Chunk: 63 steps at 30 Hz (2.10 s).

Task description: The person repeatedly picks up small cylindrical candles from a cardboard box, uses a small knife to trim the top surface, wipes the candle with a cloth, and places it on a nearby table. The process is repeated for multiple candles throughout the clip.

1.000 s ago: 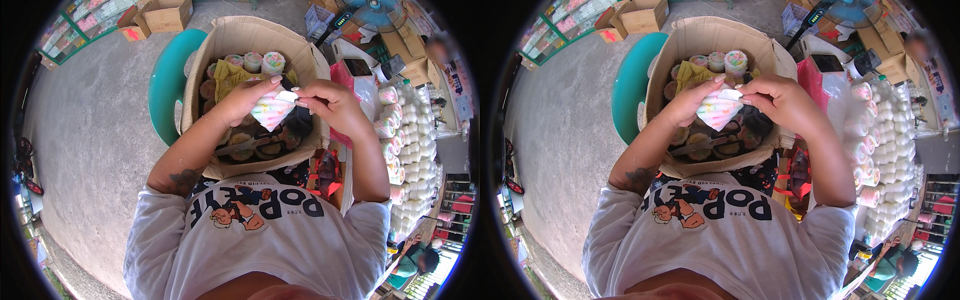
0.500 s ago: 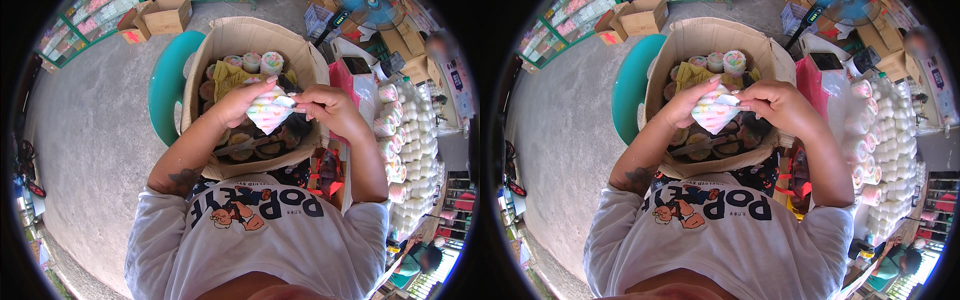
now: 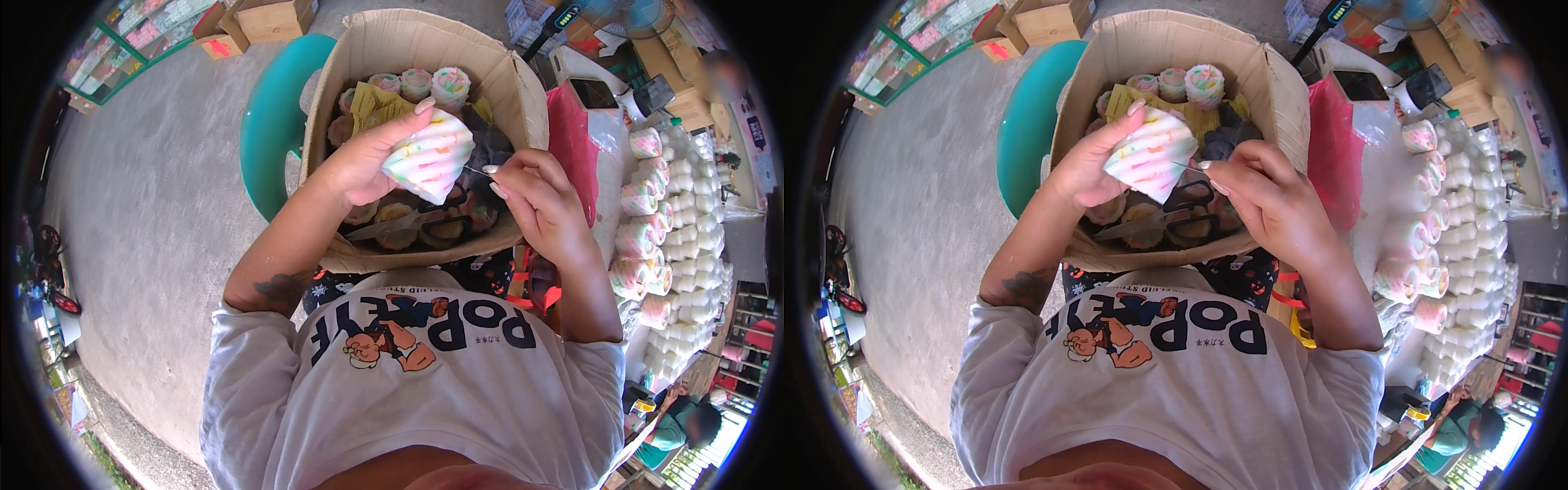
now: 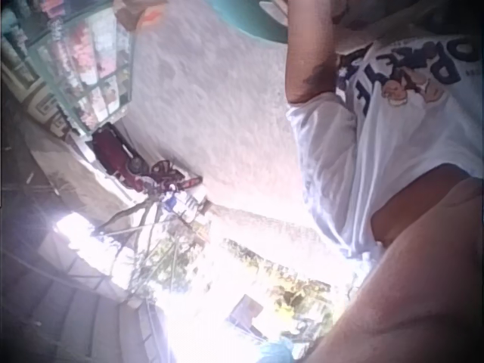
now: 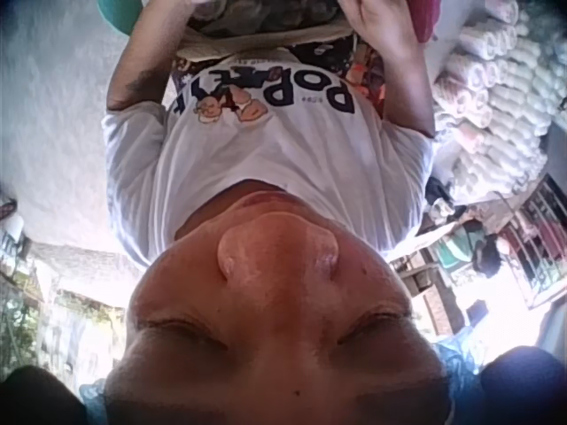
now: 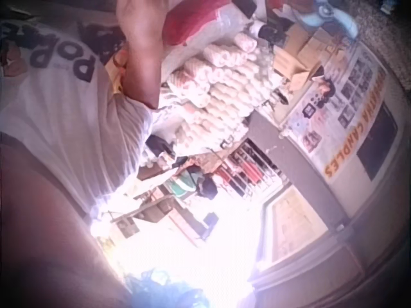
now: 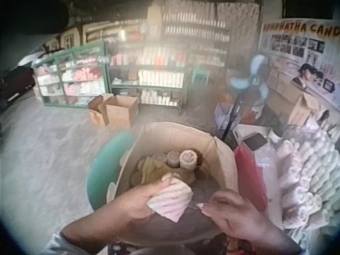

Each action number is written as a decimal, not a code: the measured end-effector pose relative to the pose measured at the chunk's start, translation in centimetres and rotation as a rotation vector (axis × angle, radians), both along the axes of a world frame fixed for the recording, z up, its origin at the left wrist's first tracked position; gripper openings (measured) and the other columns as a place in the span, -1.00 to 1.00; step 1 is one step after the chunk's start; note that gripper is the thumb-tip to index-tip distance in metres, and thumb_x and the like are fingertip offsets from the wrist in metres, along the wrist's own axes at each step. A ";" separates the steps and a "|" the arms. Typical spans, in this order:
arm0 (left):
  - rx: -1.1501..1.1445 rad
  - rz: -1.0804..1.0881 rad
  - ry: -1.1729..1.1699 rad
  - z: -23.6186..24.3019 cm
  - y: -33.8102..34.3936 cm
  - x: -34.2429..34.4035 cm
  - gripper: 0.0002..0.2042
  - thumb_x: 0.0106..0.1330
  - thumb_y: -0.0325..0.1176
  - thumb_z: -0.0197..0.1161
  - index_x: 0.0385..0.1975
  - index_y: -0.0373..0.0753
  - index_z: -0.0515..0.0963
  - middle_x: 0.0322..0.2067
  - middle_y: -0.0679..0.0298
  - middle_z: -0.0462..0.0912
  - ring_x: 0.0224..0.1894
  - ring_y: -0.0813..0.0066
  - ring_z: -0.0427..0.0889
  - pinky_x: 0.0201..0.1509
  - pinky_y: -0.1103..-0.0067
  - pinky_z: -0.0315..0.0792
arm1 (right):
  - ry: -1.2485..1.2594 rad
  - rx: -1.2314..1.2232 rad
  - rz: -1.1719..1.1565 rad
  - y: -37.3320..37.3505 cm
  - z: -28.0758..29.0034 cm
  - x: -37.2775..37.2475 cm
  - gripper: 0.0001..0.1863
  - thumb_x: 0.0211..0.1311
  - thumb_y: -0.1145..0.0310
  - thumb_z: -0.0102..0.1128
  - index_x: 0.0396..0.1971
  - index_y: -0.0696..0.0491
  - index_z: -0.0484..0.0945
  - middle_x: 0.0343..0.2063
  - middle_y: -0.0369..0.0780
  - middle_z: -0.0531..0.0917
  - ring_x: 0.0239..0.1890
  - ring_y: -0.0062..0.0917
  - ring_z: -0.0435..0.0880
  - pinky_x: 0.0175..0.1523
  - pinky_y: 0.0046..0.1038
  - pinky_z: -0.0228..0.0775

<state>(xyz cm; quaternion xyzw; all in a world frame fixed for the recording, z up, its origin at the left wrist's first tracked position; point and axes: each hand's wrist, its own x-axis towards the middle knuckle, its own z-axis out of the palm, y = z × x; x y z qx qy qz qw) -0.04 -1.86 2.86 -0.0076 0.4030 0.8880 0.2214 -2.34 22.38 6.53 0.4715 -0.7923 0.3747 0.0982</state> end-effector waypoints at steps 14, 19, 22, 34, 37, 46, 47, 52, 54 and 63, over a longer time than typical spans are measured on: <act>-0.083 0.051 0.118 -1.0 -0.5 6.6 -0.23 0.12 -0.20 0.35 0.26 -0.41 0.13 0.06 0.13 0.46 0.07 0.40 0.50 0.14 0.47 0.39 | -0.170 0.008 0.099 -0.7 -1.6 2.3 -0.60 0.01 0.54 0.31 -0.06 0.06 0.58 -0.26 -0.16 0.60 -0.26 -0.34 0.61 -0.17 -0.43 0.48; -0.299 0.160 0.180 -1.4 0.2 7.6 -0.09 0.00 -0.18 0.42 0.30 -0.43 0.03 0.17 0.03 0.32 0.21 0.26 0.37 0.27 0.41 0.24 | -0.302 0.002 0.120 0.0 -1.2 3.9 -0.56 -0.02 0.51 0.33 -0.04 0.06 0.57 -0.25 -0.15 0.62 -0.24 -0.31 0.62 -0.15 -0.38 0.48; -0.331 0.164 0.195 -1.6 0.0 7.9 -0.11 0.01 -0.21 0.40 0.30 -0.42 0.05 0.20 0.04 0.30 0.22 0.28 0.35 0.29 0.42 0.22 | -0.262 0.017 0.030 0.2 -1.4 4.7 -0.56 -0.01 0.45 0.35 -0.04 0.06 0.57 -0.28 -0.15 0.63 -0.25 -0.32 0.62 -0.16 -0.37 0.49; -0.318 0.154 0.245 -1.2 0.3 8.3 -0.15 0.06 -0.36 0.41 0.32 -0.41 0.04 0.15 0.11 0.34 0.18 0.39 0.35 0.26 0.50 0.22 | -0.067 0.161 -0.034 -1.0 -1.6 4.9 -0.55 -0.03 0.34 0.37 -0.06 0.09 0.57 -0.37 -0.19 0.61 -0.35 -0.36 0.61 -0.24 -0.39 0.49; -0.354 0.151 0.241 -1.0 0.3 8.3 -0.17 0.06 -0.38 0.39 0.32 -0.39 0.05 0.14 0.11 0.34 0.17 0.40 0.36 0.25 0.52 0.22 | 0.018 0.179 -0.063 -1.3 -1.8 5.0 -0.56 -0.03 0.33 0.37 -0.09 0.11 0.57 -0.39 -0.21 0.60 -0.39 -0.38 0.60 -0.27 -0.41 0.49; -0.474 0.151 0.319 -0.8 0.2 8.4 -0.19 0.02 -0.44 0.33 0.32 -0.38 0.08 0.12 0.13 0.38 0.14 0.45 0.37 0.25 0.53 0.21 | 0.091 0.186 -0.078 -1.4 -2.0 5.2 -0.57 -0.03 0.33 0.38 -0.11 0.12 0.57 -0.42 -0.22 0.59 -0.43 -0.38 0.61 -0.31 -0.42 0.49; -0.497 0.156 0.334 -0.9 0.3 8.4 -0.20 0.02 -0.44 0.33 0.31 -0.38 0.09 0.12 0.13 0.39 0.14 0.45 0.37 0.25 0.53 0.21 | 0.091 0.187 -0.086 -1.4 -2.2 5.3 -0.57 -0.03 0.33 0.38 -0.11 0.12 0.57 -0.43 -0.22 0.59 -0.43 -0.38 0.61 -0.32 -0.42 0.49; -0.575 0.136 0.389 -1.2 0.1 8.4 -0.22 0.00 -0.42 0.34 0.29 -0.39 0.16 0.14 0.13 0.39 0.16 0.44 0.37 0.25 0.53 0.20 | 0.059 0.213 -0.053 -1.0 -1.7 5.0 -0.57 -0.03 0.32 0.38 -0.10 0.11 0.57 -0.45 -0.22 0.58 -0.42 -0.38 0.61 -0.33 -0.41 0.48; -0.556 0.116 0.366 -1.1 0.0 8.3 -0.21 -0.01 -0.39 0.35 0.28 -0.39 0.17 0.14 0.12 0.39 0.17 0.43 0.36 0.26 0.52 0.19 | -0.012 0.195 0.011 -0.4 -1.5 4.6 -0.57 -0.03 0.32 0.38 -0.10 0.11 0.57 -0.46 -0.21 0.58 -0.42 -0.38 0.61 -0.34 -0.41 0.48; -0.560 0.079 0.395 -1.2 -0.3 8.1 -0.19 -0.03 -0.33 0.38 0.29 -0.37 0.18 0.15 0.12 0.39 0.17 0.43 0.36 0.27 0.52 0.18 | -0.036 0.169 0.031 -0.4 -1.5 4.9 -0.58 -0.04 0.32 0.40 -0.14 0.12 0.58 -0.46 -0.21 0.59 -0.44 -0.38 0.61 -0.34 -0.42 0.48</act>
